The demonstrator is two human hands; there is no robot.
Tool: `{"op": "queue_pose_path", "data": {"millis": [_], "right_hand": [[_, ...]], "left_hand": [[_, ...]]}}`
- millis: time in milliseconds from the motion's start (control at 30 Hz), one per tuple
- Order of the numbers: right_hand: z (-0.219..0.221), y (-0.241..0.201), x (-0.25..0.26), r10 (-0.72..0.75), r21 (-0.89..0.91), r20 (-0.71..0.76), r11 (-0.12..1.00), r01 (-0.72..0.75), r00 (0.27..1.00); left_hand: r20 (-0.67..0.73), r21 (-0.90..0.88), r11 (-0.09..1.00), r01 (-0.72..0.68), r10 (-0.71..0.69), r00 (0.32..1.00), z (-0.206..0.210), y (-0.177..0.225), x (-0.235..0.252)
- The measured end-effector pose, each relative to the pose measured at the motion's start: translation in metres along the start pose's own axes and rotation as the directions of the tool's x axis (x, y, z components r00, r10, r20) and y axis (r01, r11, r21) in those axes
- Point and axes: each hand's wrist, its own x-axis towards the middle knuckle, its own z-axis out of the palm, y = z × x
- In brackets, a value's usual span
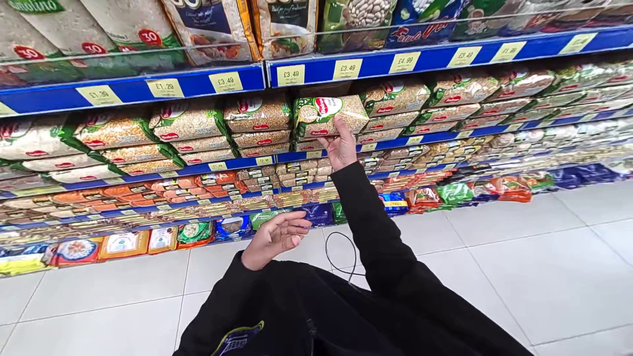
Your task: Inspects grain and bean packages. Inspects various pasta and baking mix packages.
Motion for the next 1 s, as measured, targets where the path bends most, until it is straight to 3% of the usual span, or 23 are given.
{"op": "queue_pose_path", "data": {"millis": [267, 367, 467, 533, 767, 933, 1000], "right_hand": [[-0.009, -0.009, 0.019, 0.075, -0.022, 0.053, 0.997, -0.074, 0.996], [-0.014, -0.014, 0.027, 0.029, -0.269, 0.109, 0.963, 0.002, 0.994], [-0.014, -0.028, 0.033, 0.052, -0.639, 0.089, 0.769, 0.017, 0.995], [-0.013, -0.031, 0.035, 0.072, -0.736, 0.044, 0.677, -0.016, 0.996], [0.001, -0.014, 0.038, 0.018, -0.650, -0.042, 0.759, -0.041, 0.999], [-0.013, -0.015, 0.045, -0.024, -0.905, -0.094, 0.419, -0.076, 0.995], [-0.013, -0.016, 0.045, -0.026, -0.931, -0.095, 0.357, -0.080, 0.995]], "left_hand": [[0.122, -0.118, 0.991, 0.067, -0.053, 0.991, -0.019, -0.010, 0.014], [0.175, -0.111, 0.990, 0.088, -0.068, 0.982, -0.020, -0.012, 0.024], [0.192, -0.101, 0.991, 0.091, -0.070, 0.979, -0.021, -0.015, 0.028], [0.199, -0.099, 0.990, 0.101, -0.080, 0.977, -0.025, -0.017, 0.028], [0.140, -0.066, 0.981, 0.181, -0.170, 0.975, -0.025, -0.028, 0.040], [0.151, -0.061, 0.979, 0.196, -0.185, 0.971, -0.019, -0.034, 0.047], [0.139, -0.082, 0.975, 0.206, -0.193, 0.971, -0.015, -0.037, 0.047]]}}
